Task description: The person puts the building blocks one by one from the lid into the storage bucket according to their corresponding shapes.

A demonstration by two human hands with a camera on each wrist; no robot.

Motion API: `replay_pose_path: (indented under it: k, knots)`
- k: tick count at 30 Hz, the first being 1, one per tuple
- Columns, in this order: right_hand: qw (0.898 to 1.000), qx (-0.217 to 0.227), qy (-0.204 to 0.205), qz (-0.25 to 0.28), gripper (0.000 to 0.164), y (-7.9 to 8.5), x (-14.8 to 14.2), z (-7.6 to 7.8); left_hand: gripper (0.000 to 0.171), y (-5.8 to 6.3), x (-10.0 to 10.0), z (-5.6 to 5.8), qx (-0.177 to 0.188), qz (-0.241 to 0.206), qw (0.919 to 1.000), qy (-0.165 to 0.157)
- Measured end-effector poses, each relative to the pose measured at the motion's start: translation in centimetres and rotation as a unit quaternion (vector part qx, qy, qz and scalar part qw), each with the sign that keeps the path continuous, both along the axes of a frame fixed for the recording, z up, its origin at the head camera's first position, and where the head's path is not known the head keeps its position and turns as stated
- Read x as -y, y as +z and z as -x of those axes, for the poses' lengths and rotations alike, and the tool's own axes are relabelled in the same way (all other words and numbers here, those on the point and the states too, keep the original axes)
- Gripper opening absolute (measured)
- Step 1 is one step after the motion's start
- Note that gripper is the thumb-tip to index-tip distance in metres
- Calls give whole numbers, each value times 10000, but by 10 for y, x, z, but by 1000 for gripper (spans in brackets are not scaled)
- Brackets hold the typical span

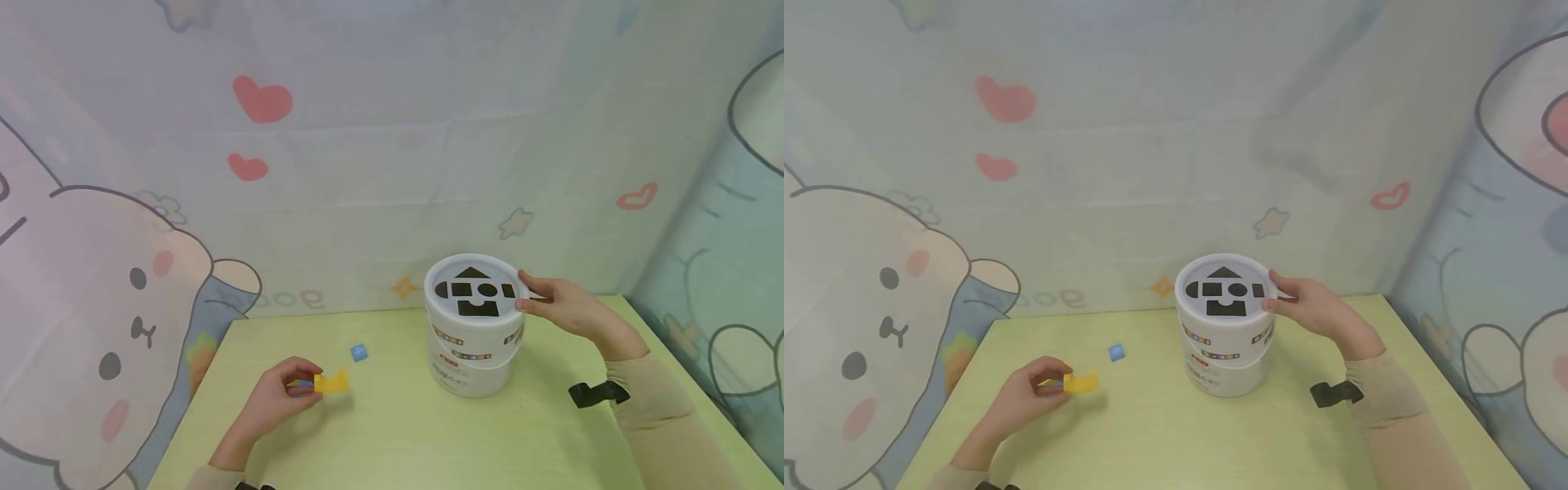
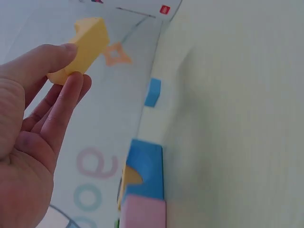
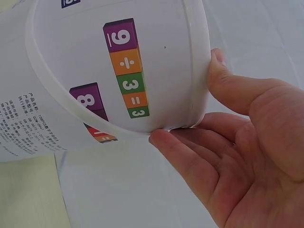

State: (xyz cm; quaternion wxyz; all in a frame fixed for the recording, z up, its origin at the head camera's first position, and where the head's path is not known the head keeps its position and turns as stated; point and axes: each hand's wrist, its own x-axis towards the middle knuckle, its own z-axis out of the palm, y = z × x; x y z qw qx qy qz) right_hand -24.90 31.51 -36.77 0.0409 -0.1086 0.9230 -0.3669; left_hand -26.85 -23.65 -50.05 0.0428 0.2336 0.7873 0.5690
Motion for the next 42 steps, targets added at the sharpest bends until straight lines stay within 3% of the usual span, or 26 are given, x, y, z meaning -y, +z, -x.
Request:
replay_pose_path:
  k: [8,17,25,33,42]
  knots:
    - [10000,38,-20,36,85,1,1,0,35,19,-33,6,-625,-302,9972,294]
    - [10000,-2,16,66,83,1,0,0,35,43,-76,14,-1231,-889,9883,-127]
    - [9999,-7,49,112,83,0,0,0,31,64,-118,18,-1409,-1062,9843,-53]
    - [9998,55,37,188,83,1,0,-1,30,76,-157,21,-1596,-1201,9798,-61]
    - [9998,40,38,195,82,1,0,2,29,84,-194,25,-2059,-1226,9707,-182]
